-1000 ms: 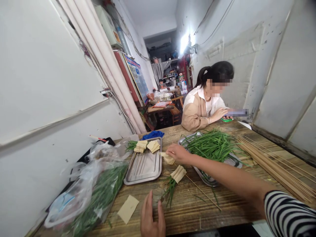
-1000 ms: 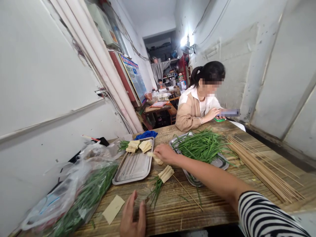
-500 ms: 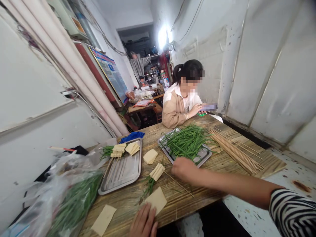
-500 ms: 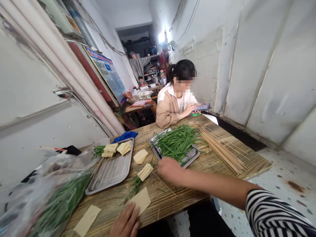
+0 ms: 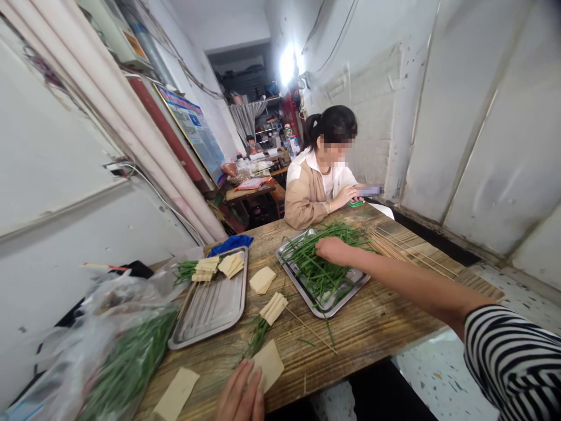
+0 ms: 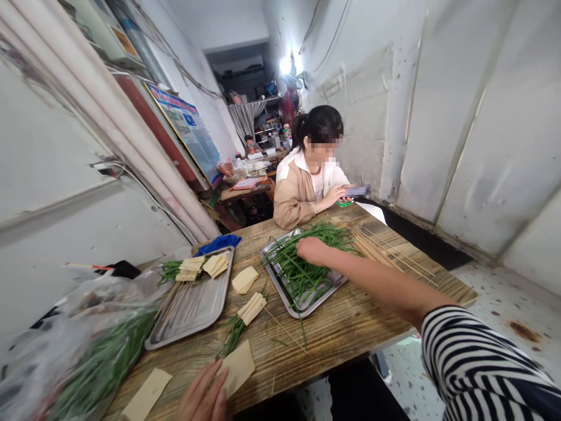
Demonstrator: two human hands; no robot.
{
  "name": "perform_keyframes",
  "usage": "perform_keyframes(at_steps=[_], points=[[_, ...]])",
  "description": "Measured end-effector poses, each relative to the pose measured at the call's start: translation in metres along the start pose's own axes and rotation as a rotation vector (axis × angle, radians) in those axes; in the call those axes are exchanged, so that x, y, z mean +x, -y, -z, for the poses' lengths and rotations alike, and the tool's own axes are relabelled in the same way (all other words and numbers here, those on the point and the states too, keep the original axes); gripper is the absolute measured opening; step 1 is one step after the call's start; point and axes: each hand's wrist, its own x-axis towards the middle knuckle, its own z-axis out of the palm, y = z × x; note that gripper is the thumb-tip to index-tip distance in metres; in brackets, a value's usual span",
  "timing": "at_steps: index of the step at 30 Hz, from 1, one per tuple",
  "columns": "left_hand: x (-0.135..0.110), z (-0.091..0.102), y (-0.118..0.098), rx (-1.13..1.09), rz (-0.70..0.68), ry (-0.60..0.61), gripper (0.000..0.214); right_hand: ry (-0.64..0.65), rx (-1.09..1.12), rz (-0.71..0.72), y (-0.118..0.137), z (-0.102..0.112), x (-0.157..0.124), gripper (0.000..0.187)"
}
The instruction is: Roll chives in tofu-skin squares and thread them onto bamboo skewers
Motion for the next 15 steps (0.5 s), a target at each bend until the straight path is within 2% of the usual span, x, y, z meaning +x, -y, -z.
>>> perform_keyframes(at_steps=[4, 9, 15], points=[[0.043, -0.002, -0.024, -0.055, 0.065, 0.009, 0.050, -0.011, -0.001, 0.006, -0.004, 0.004, -0.007, 0.022], [0.106, -0.028, -0.055, -0.132, 0.093, 0.021, 0.043, -0.005, 0.010, -0.005, 0.002, 0.008, -0.013, 0.023], [0.171, -0.068, -0.054, -0.131, 0.176, 0.042, 0.034, -0.050, 0.013, -0.017, 0.002, 0.019, -0.019, 0.020]])
